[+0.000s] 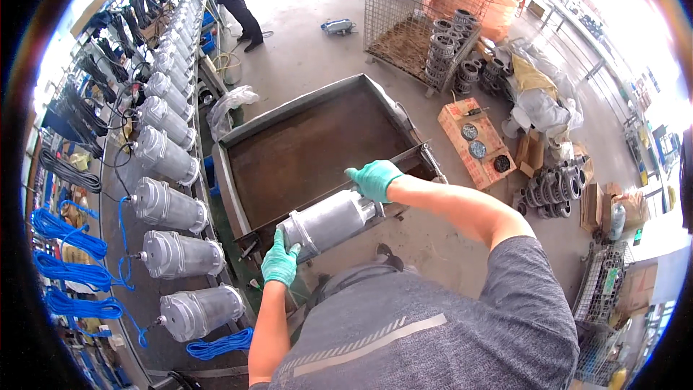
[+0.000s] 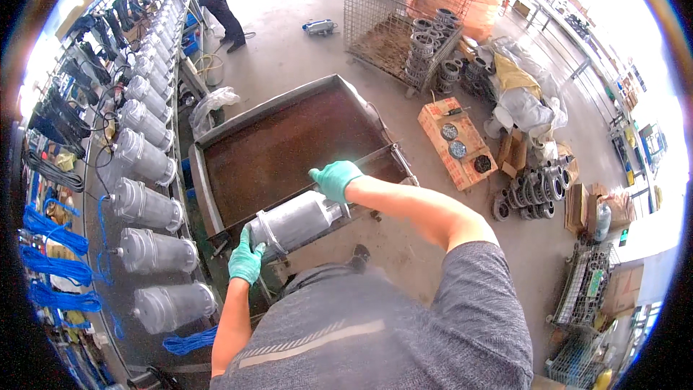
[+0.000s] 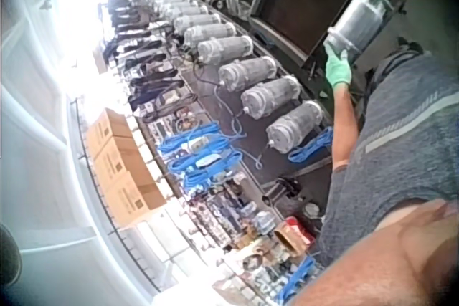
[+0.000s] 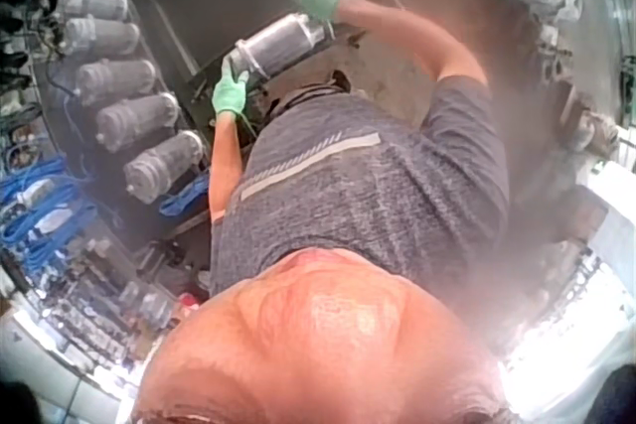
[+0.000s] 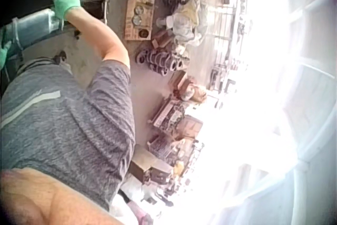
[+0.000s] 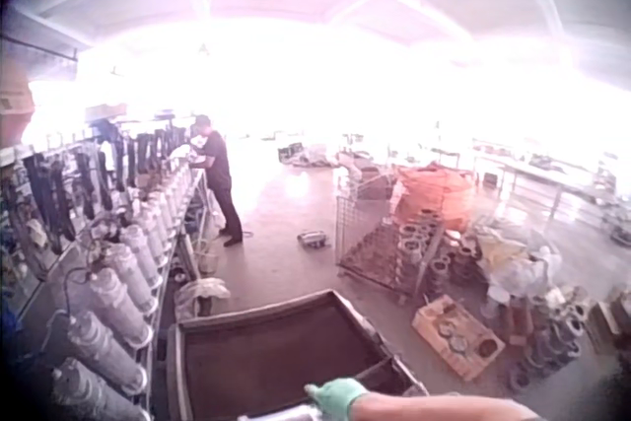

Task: The person picks up a motor housing unit from a conveyor line and places it into a rectangular tank of liquid. They use both hands to rotate the housing within the liquid to coat or clean it, then lift it out and place it back onto the line.

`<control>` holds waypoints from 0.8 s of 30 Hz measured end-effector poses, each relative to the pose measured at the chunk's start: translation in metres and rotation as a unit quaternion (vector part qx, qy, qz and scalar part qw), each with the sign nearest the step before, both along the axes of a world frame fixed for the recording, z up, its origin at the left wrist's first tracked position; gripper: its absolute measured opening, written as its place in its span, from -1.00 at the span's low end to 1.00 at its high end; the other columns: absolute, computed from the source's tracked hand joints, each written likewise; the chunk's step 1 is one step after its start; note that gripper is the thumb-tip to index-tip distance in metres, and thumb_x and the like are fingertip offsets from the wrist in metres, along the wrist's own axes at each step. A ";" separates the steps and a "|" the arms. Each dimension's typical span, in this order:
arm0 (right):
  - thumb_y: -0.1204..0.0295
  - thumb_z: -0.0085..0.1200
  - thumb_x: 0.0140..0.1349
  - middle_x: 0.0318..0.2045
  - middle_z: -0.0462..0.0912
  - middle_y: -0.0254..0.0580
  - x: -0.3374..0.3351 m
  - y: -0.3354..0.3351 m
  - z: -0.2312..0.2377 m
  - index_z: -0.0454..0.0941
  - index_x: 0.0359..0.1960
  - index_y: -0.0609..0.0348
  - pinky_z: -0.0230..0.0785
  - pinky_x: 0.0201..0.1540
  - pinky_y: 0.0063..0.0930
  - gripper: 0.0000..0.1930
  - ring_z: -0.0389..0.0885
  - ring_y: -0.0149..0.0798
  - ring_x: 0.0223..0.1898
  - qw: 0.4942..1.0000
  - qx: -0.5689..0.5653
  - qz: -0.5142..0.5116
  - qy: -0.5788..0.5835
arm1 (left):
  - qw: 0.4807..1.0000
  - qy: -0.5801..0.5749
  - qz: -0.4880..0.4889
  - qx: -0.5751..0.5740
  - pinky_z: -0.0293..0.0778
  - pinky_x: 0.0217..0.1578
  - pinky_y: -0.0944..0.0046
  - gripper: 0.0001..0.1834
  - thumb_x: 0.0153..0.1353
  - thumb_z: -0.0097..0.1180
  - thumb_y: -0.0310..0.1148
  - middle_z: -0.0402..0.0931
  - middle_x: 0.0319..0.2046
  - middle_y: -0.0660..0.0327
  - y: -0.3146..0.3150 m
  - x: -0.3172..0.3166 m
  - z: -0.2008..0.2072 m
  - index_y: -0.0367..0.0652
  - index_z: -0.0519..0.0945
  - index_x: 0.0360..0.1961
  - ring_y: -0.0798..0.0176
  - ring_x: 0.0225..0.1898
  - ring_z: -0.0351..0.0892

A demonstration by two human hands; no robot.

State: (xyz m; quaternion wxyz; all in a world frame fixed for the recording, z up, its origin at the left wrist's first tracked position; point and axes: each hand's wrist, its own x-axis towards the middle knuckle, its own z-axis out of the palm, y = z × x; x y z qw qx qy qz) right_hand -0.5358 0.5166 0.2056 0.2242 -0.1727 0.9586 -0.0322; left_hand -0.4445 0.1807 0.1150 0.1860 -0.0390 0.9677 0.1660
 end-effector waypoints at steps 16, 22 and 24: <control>0.22 0.26 0.26 -0.01 0.71 -0.19 -0.009 0.018 -0.004 0.73 0.00 -0.08 0.59 0.03 -0.12 -0.70 0.71 -0.03 0.04 0.972 0.039 0.221 0.069 | 1.000 -0.007 0.008 0.022 0.54 -0.05 -0.22 -0.13 0.34 0.23 -0.03 0.68 -0.13 -0.25 0.002 0.000 0.010 0.29 0.06 0.57 -0.32 -0.09 0.69; 0.07 0.15 0.34 -0.28 0.82 -0.10 0.008 -0.014 -0.031 0.82 -0.31 0.00 0.62 -0.10 -0.13 -0.67 0.80 -0.03 -0.16 0.994 -0.033 -0.059 0.082 | 1.000 0.000 0.009 0.029 0.53 -0.04 -0.23 -0.11 0.33 0.24 -0.03 0.67 -0.13 -0.27 0.002 0.001 0.008 0.29 0.05 0.58 -0.35 -0.09 0.68; 0.08 0.14 0.34 -0.25 0.81 -0.08 0.008 -0.020 -0.029 0.81 -0.28 0.02 0.61 -0.08 -0.11 -0.67 0.79 -0.02 -0.13 0.991 -0.033 -0.098 0.088 | 0.999 0.012 0.009 0.033 0.53 -0.05 -0.23 -0.12 0.33 0.24 -0.03 0.67 -0.14 -0.27 0.001 0.002 0.006 0.29 0.06 0.58 -0.36 -0.09 0.68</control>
